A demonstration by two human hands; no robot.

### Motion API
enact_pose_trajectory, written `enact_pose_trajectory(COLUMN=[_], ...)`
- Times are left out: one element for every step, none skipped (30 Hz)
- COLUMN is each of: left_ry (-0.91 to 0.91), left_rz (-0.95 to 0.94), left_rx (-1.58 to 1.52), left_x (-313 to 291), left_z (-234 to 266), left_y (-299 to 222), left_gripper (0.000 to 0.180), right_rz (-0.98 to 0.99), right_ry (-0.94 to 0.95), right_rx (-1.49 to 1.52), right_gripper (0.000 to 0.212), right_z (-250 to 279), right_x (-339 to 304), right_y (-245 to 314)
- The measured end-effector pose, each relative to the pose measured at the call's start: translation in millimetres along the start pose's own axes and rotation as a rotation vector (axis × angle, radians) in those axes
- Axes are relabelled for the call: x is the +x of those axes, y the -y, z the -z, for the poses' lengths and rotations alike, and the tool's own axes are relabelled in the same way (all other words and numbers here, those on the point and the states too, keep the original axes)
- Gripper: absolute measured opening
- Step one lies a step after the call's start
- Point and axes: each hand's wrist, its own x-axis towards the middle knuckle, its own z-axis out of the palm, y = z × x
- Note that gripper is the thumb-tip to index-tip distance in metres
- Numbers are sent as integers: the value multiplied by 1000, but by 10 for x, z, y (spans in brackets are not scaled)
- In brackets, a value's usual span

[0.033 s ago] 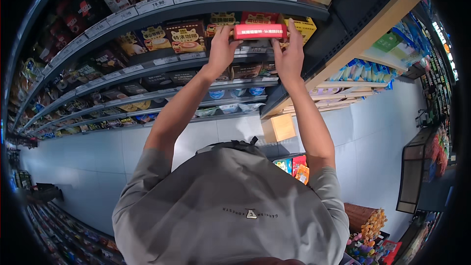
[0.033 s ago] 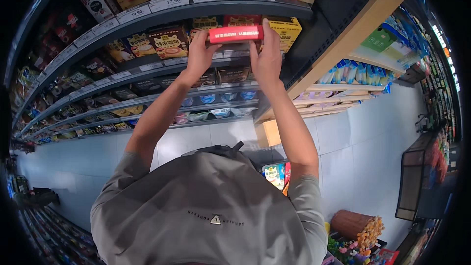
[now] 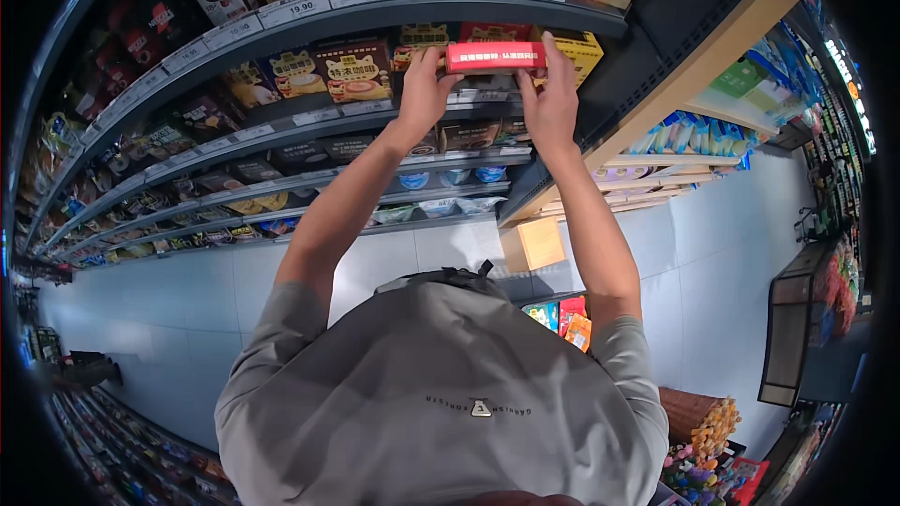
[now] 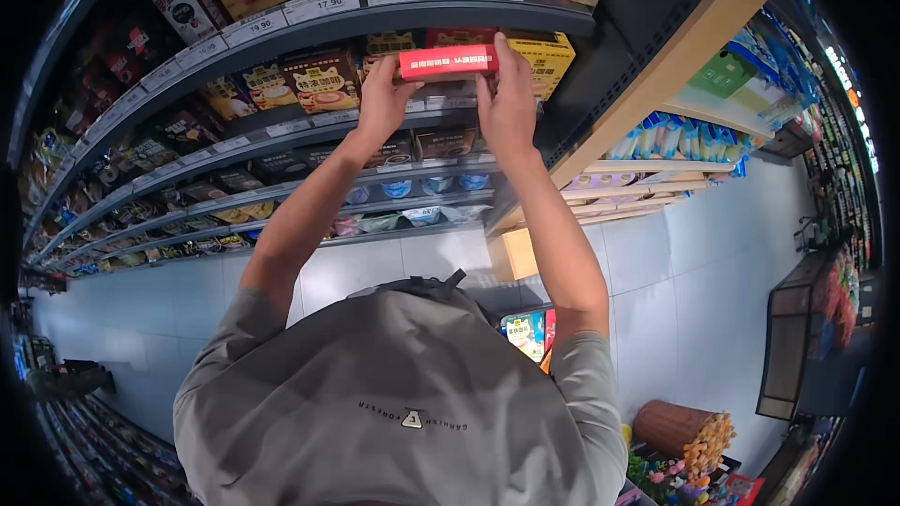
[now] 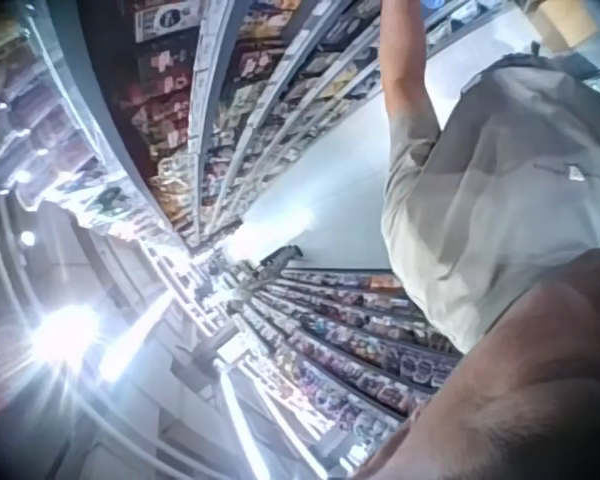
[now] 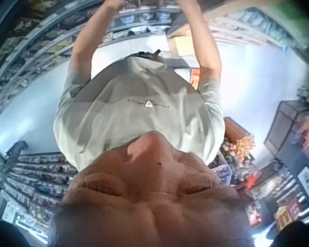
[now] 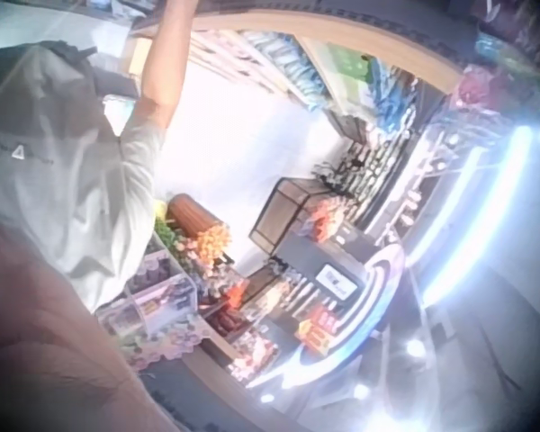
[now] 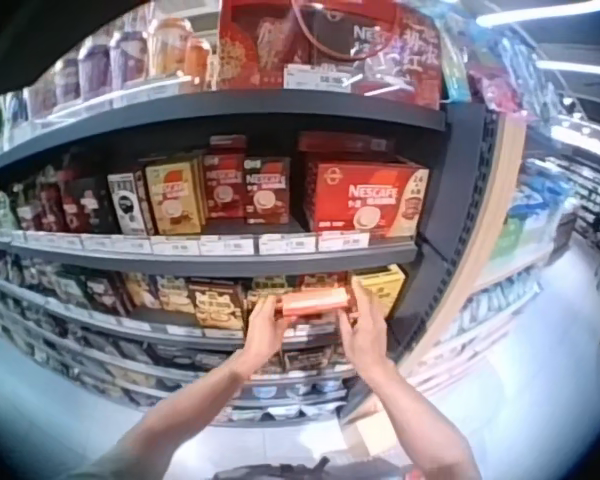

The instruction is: Selecting and inspecting boxes of coffee from a supermarket shelf and placing them in a shopping basket.

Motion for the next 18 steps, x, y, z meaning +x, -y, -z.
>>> enact_pose_trajectory(left_ry=[12,25,30,30,24,18,22,60,98,101,71,43,43,38,34,35,56,77], left_rz=[85,169,176,171,168,166,169,186,203,203,190,178,177,174,170,170,165,159], left_rx=[-34,-69,-70,-68,-72,-75,-75,-11,52,53,66,78,79,103,126,125,135,145], left_x=[-2,6,17,28,28,30,37,53,66,63,63,60,53,40,30,32,40,47], left_z=[-56,-124,-162,-203,-242,-276,-309,-317,-328,-365,-402,-437,-469,-505,-543,-576,-593,-615], left_y=[75,158,208,255,278,304,332,322,309,319,362,406,452,505,558,617,678,736], left_gripper=[36,36,36,36,36,36,36,39,43,43,44,45,45,47,49,49,50,50], right_rz=[8,16,-4,-2,-43,-83,-88,-107,-127,-130,-148,-167,-166,-190,-214,-215,-182,-148], right_ry=[37,73,71,66,107,148,150,148,147,146,177,208,207,243,280,280,252,224], right_rx=[-7,-16,-23,-22,0,23,22,14,5,5,-1,-8,-7,-13,-21,-21,-68,-116], right_gripper=[54,51,44,44,44,43,43,42,41,41,41,41,41,41,41,41,42,42], right_z=[-40,-89,-141,-175,-198,-222,-252,-276,-297,-317,-343,-363,-384,-408,-430,-463,-506,-543], right_x=[3,1,-22,-36,-48,-54,-53,-49,-47,-54,-35,-27,-28,-25,-22,-27,-37,-50], right_y=[-61,-143,-212,-286,-327,-371,-415,-437,-463,-504,-527,-551,-572,-570,-565,-577,-576,-577])
